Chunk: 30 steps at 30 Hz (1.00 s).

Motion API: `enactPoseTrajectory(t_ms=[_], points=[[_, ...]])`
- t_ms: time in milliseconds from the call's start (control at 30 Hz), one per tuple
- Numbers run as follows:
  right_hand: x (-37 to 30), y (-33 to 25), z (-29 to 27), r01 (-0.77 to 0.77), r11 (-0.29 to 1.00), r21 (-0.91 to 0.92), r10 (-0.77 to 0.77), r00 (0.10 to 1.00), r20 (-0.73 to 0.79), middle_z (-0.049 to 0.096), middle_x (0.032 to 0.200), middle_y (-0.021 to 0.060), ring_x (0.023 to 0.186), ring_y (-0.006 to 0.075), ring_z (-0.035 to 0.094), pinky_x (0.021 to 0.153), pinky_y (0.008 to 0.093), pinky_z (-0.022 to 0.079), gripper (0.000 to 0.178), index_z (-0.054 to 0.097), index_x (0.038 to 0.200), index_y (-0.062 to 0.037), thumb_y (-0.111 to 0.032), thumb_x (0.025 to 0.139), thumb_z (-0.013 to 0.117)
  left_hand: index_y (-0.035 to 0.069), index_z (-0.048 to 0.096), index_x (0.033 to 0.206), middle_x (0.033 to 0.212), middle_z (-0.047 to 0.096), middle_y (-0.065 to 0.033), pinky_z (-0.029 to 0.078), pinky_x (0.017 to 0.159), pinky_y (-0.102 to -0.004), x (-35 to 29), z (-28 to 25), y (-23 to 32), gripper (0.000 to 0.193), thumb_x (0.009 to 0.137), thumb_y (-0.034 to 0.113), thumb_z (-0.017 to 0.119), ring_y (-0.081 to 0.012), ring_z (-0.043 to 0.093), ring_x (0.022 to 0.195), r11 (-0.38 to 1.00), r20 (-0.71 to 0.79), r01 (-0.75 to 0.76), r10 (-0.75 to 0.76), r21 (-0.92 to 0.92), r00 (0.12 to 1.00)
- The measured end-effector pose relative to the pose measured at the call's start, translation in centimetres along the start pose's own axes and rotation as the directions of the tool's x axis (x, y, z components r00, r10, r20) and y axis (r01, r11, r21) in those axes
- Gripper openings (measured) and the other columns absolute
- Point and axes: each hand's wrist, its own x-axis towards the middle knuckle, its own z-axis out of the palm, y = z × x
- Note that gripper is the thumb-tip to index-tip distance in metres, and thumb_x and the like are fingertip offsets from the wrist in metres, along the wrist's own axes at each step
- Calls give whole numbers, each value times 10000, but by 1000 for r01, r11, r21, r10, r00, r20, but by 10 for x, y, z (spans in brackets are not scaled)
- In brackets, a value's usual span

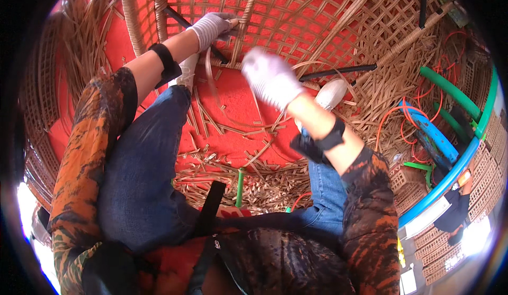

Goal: Weaving rattan strips onto a furniture frame.

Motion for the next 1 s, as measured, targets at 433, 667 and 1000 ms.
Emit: enactPoseTrajectory(t_ms=[433,667,1000], points=[[72,17,-25,-142,948,-285,201,961,188,650,915,180,894,367,625,755,477,503,317,585,1022,-81,-334,902,438,84,619,956,773,666,-27,461,460,-210,0,-5,3,195,919,242,510,-106,600,545,896,214,316,-258,-313,942],[-49,-88,-23,120,970,-213,45,768,639,655,681,152,644,312,670,556,429,527,150,641,804,-56,-144,805,520,40,610,1155,857,659,-16,464,530,-195,-11,6,26,444,821,324,682,-62,588,669,986,234,-67,30,151,972],[-75,-133,-25,285,917,278,-396,580,712,563,571,143,581,345,615,515,451,478,195,565,859,-60,-254,858,555,45,628,1090,789,655,-152,511,671,-321,-49,19,26,386,797,295,653,-210,642,685,665,-15,-257,375,701,927]])
